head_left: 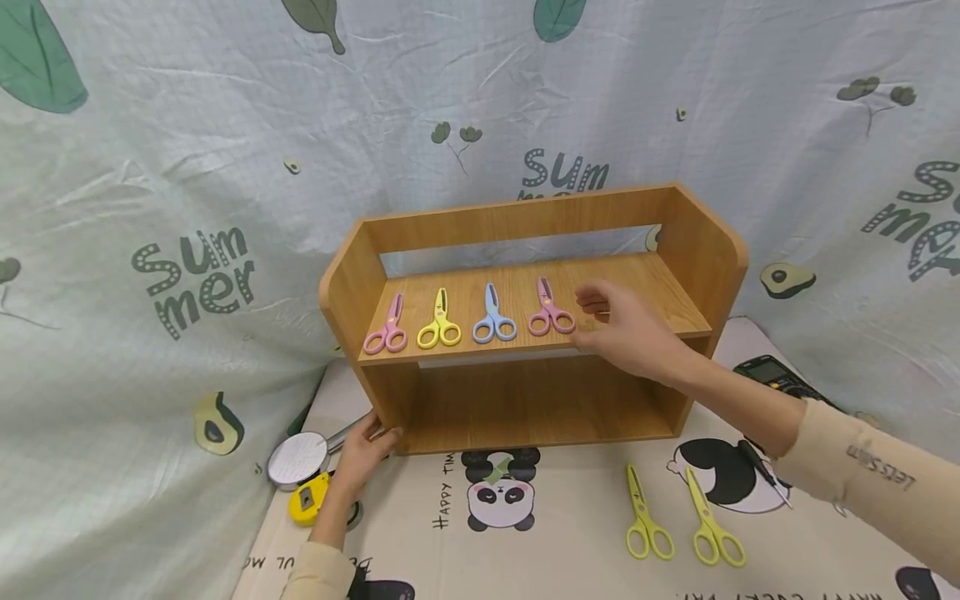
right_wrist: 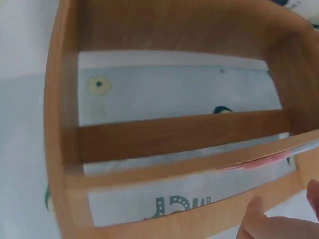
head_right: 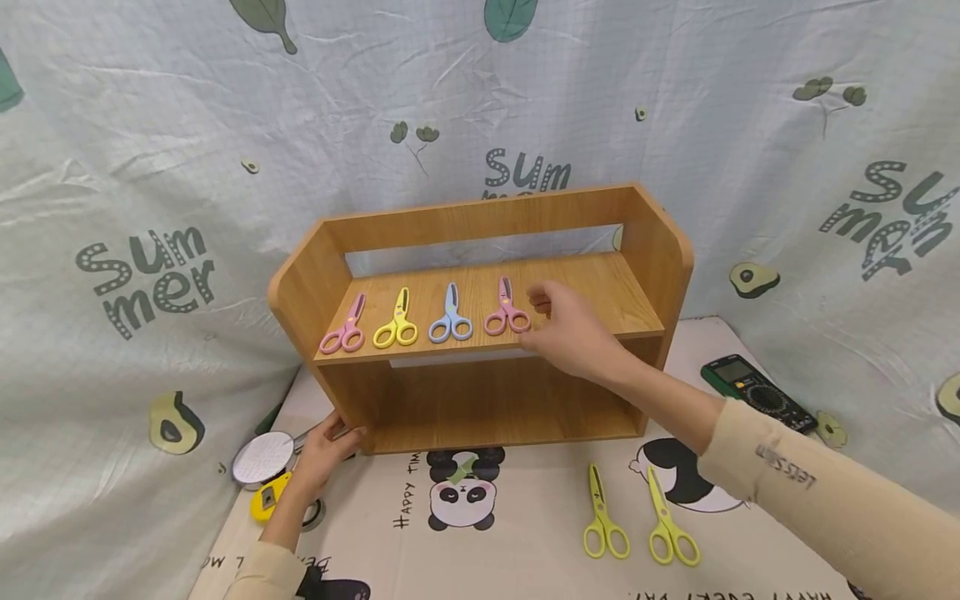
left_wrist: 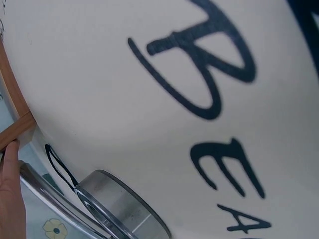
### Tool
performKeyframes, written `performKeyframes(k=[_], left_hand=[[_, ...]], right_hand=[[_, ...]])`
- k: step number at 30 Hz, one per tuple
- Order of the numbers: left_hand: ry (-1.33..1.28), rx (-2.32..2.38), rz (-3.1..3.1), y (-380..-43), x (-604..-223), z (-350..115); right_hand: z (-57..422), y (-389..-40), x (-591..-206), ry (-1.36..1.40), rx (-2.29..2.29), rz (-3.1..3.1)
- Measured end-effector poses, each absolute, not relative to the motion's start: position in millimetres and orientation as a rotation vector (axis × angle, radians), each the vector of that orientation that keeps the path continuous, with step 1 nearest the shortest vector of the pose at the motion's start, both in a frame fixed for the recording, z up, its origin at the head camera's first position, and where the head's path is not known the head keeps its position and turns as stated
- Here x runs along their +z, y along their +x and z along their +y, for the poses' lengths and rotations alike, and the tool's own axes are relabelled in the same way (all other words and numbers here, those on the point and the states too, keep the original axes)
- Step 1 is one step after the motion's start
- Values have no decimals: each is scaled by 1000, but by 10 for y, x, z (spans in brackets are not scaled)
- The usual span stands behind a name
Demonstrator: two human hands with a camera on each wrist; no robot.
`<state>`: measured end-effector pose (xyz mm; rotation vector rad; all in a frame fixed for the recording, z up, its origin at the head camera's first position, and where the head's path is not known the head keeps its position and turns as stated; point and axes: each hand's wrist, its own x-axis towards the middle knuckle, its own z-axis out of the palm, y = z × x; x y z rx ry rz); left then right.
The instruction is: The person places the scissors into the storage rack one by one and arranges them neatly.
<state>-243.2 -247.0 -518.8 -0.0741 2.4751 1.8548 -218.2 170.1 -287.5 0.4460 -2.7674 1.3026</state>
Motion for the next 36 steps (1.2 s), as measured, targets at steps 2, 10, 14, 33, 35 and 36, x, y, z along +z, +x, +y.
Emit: performKeyframes(k=[2,10,14,33,35,36], left_hand=[[-79,1846,2483,-2435,-5179,-2470],[-81,1841,2482,-2428,-5154,-2460],[-85,1837,2480,-2425,-5154,-2462],[-109,1843,2484,-2400,-5166,-2446],[-111,1840,2485,-2400,-5170,-2448],[-111,1840,2485,-2398,-5172,-2449]], right_hand=[[1787,-2038,-2964,427,1349,-2724],[2051,-1578,-3632,287,1647,-2619],[2119,-1430,-3941,170,1754,-2616],[2398,-1104,-5134,-271,1779,-2817],[2389,-1084,-5207,-326,1797,-2830],[2383,-1073,-5240,-360,1823,-2830]])
